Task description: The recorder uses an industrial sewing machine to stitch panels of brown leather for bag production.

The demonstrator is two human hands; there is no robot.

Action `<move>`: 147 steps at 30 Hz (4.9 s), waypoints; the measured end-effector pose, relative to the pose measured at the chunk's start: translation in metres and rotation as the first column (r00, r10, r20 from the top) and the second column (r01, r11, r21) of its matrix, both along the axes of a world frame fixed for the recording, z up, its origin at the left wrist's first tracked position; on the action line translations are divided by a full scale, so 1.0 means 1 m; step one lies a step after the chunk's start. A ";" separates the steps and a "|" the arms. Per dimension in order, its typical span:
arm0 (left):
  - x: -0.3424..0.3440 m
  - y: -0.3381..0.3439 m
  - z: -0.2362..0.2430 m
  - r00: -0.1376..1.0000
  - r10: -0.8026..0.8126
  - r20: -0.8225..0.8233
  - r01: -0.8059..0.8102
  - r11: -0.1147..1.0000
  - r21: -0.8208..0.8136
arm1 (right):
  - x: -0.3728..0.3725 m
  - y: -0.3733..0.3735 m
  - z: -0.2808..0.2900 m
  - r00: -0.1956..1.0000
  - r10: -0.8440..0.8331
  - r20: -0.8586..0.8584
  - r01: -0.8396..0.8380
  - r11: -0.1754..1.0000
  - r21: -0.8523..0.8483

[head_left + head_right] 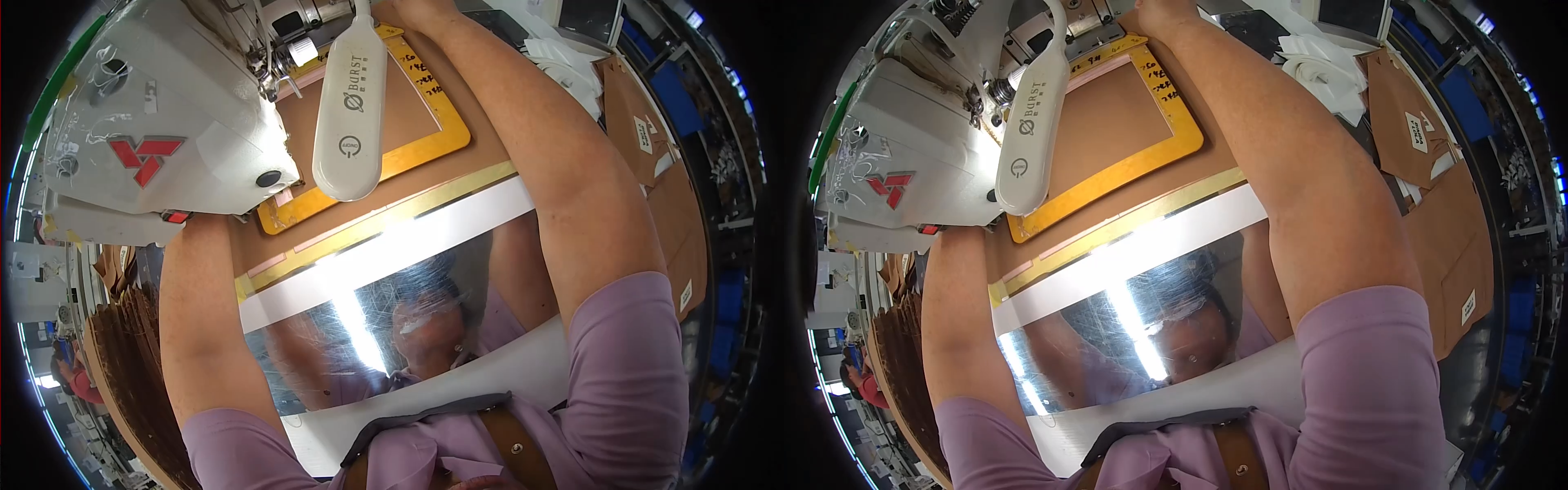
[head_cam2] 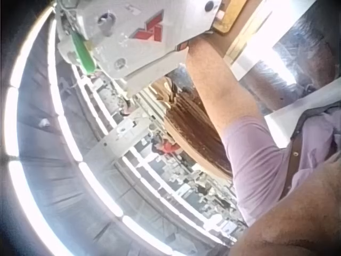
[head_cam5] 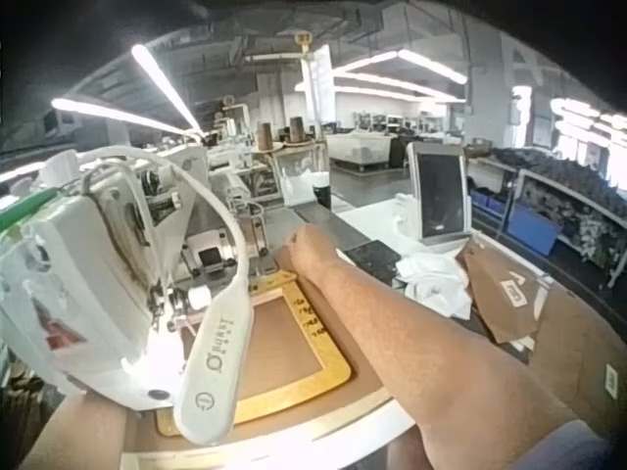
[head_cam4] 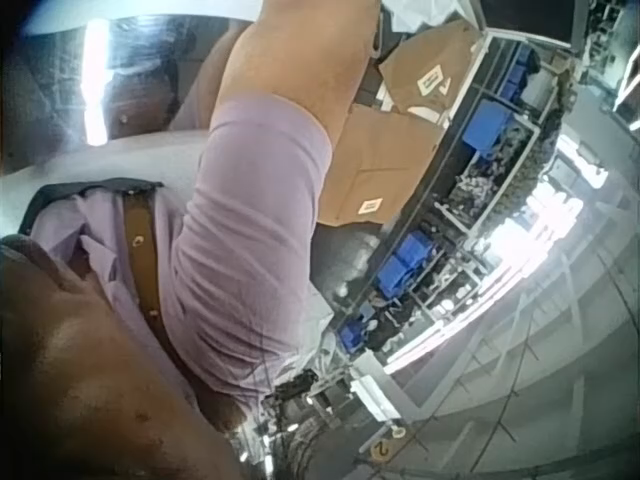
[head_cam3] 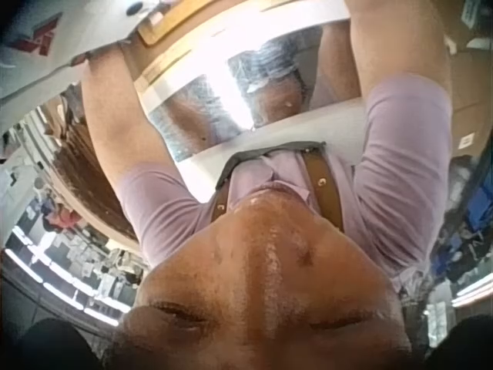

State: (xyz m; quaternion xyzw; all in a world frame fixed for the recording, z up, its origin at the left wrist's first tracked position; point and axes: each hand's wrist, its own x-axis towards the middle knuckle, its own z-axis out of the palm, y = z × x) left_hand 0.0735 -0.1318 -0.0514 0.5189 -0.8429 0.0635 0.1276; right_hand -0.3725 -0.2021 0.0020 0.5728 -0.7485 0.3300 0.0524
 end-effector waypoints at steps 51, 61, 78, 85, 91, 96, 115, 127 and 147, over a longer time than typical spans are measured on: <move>0.003 0.200 0.048 0.992 -0.049 0.120 0.034 0.992 0.123 | -0.015 0.308 -0.008 0.792 0.534 -0.296 -0.438 0.835 0.334; 0.004 0.205 0.048 0.998 -0.054 -0.014 0.055 0.985 0.164 | -0.022 0.322 -0.002 0.794 0.493 -0.356 -0.353 0.851 0.389; 0.006 0.208 0.050 0.998 -0.032 0.045 0.026 0.992 0.121 | -0.020 0.315 -0.007 0.803 0.508 -0.312 -0.386 0.842 0.376; 0.001 0.203 0.048 0.986 -0.077 -0.150 0.090 0.992 0.084 | -0.024 0.321 -0.006 0.844 0.451 -0.290 -0.362 0.878 0.313; -0.001 0.205 0.059 0.997 -0.065 -0.031 0.069 0.987 0.144 | -0.024 0.319 -0.006 0.845 0.416 -0.338 -0.343 0.904 0.254; 0.002 0.204 0.053 0.993 -0.110 -0.030 0.112 0.990 0.082 | -0.024 0.321 -0.010 0.872 0.341 -0.352 -0.279 0.936 0.214; 0.002 0.203 0.050 0.995 -0.098 0.013 0.096 0.991 0.087 | -0.028 0.324 -0.015 0.852 0.287 -0.438 -0.274 0.957 0.095; 0.001 0.202 0.051 0.994 -0.113 0.011 0.113 0.993 0.020 | -0.031 0.324 -0.013 0.836 0.279 -0.473 -0.262 0.959 0.104; 0.006 0.243 0.068 0.984 -0.110 0.138 0.140 0.963 -0.231 | -0.076 0.365 0.021 0.928 0.136 -0.347 -0.161 0.986 -0.046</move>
